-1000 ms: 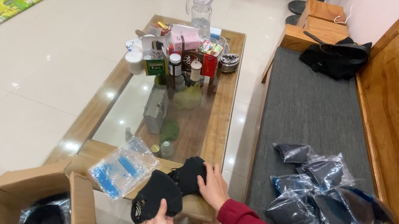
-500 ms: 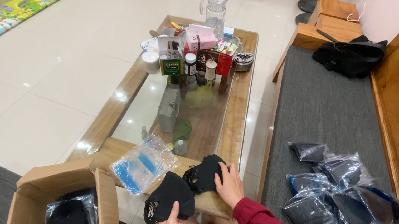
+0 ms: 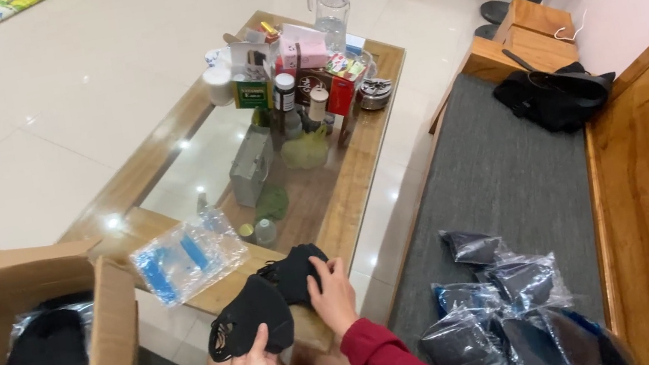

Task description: Manually inspecting and packaging black fabric face masks into a cardboard box.

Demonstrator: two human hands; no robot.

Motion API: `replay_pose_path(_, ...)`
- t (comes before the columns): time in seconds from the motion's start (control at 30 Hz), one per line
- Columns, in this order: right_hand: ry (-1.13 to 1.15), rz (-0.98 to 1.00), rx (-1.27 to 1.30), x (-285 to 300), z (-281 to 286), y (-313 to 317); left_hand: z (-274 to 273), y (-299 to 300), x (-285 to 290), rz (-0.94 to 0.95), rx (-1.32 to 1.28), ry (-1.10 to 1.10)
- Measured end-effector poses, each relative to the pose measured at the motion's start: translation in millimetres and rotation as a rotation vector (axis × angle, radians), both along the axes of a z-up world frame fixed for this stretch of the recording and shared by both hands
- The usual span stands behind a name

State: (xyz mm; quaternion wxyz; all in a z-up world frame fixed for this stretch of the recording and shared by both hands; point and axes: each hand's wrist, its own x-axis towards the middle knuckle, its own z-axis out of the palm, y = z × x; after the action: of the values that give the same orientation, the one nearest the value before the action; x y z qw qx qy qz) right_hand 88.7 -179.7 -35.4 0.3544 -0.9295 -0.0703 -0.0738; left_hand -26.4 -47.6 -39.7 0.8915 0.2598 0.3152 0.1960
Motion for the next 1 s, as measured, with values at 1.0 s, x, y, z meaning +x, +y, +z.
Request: replay_pose_path(1.0, 0.049, 0.053, 0.204, 1.0, -11.7, -21.8, -6.9, -25.5, 39.2, -0.048, 0.027, 0.169)
